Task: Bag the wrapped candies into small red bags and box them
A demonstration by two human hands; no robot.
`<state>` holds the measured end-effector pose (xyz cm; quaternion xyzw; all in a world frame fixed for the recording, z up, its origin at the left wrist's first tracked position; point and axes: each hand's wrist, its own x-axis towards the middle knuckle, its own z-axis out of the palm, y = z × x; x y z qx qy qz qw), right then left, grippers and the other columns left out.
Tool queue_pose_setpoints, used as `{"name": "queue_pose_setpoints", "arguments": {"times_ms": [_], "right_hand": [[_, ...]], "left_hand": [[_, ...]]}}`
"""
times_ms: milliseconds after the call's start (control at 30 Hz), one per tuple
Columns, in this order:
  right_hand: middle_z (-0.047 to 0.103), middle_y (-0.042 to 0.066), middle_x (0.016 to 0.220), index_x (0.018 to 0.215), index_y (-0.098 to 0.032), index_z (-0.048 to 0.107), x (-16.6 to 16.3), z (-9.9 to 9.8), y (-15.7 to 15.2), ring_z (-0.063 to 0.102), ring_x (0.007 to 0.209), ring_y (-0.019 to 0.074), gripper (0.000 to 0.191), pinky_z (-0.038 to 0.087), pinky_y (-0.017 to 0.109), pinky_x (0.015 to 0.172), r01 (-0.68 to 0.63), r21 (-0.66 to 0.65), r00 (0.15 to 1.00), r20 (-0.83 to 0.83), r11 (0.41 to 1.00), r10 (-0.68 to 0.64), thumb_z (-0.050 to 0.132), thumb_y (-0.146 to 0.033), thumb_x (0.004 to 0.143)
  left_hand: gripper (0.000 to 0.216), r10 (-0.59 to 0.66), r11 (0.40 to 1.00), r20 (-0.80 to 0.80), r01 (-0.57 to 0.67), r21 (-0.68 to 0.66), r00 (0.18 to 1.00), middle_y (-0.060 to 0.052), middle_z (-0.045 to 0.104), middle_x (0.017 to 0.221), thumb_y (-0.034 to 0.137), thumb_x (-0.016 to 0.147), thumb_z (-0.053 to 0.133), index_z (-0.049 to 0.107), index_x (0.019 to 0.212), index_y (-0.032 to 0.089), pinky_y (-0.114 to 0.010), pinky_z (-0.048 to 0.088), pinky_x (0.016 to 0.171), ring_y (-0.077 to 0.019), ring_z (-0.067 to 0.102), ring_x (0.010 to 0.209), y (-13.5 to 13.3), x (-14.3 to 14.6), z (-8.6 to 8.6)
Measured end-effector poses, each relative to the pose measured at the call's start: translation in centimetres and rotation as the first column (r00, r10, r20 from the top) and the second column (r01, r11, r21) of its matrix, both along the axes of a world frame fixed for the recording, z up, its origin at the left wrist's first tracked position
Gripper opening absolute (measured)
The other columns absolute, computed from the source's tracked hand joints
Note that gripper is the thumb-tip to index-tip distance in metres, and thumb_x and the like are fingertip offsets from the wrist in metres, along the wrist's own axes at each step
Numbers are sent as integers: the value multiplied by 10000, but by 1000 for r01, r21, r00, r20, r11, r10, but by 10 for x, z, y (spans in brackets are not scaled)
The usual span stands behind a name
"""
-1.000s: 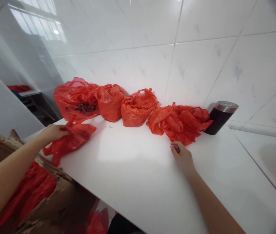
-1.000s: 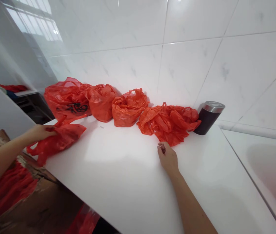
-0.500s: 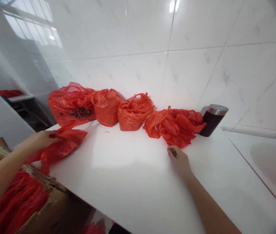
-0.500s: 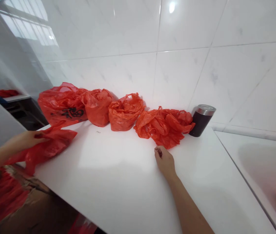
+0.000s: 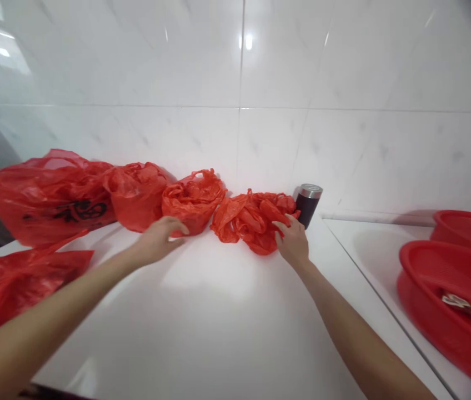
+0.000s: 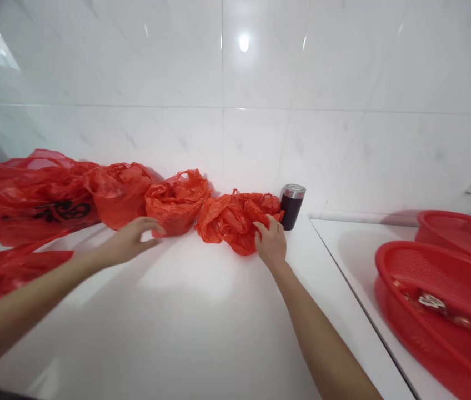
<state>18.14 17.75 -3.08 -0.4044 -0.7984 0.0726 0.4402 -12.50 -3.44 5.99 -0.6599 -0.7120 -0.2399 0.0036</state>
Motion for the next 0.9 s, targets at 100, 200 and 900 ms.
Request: {"name": "queue_pose_setpoints", "arguments": {"times_ms": [100, 200, 900], "right_hand": [[590, 118, 1258, 934, -211, 710, 0, 16, 25, 474, 1151, 340, 229, 402, 509, 950, 6, 32, 999, 37, 999, -7, 612, -219, 728], [633, 135, 1182, 1056, -182, 679, 5, 47, 38, 507, 1135, 306, 298, 404, 493, 972, 46, 93, 999, -14, 995, -45, 555, -236, 790], [652, 7, 752, 1013, -220, 541, 84, 51, -41, 621, 636, 178, 428, 501, 309, 594, -344, -495, 757, -649, 798, -76, 684, -459, 689]], "left_hand": [[194, -183, 983, 67, 181, 35, 981, -118, 616, 1163, 333, 795, 617, 705, 937, 234, -449, 406, 977, -294, 554, 1094, 37, 68, -19], [171, -297, 955, 175, 292, 51, 939, -104, 602, 1193, 313, 781, 645, 695, 940, 272, -457, 434, 951, -297, 566, 1089, 56, 121, -33], [249, -98, 995, 986, 23, 96, 135, -12, 687, 787, 404, 670, 771, 664, 817, 233, -341, 539, 807, -156, 653, 698, 34, 118, -42]]}}
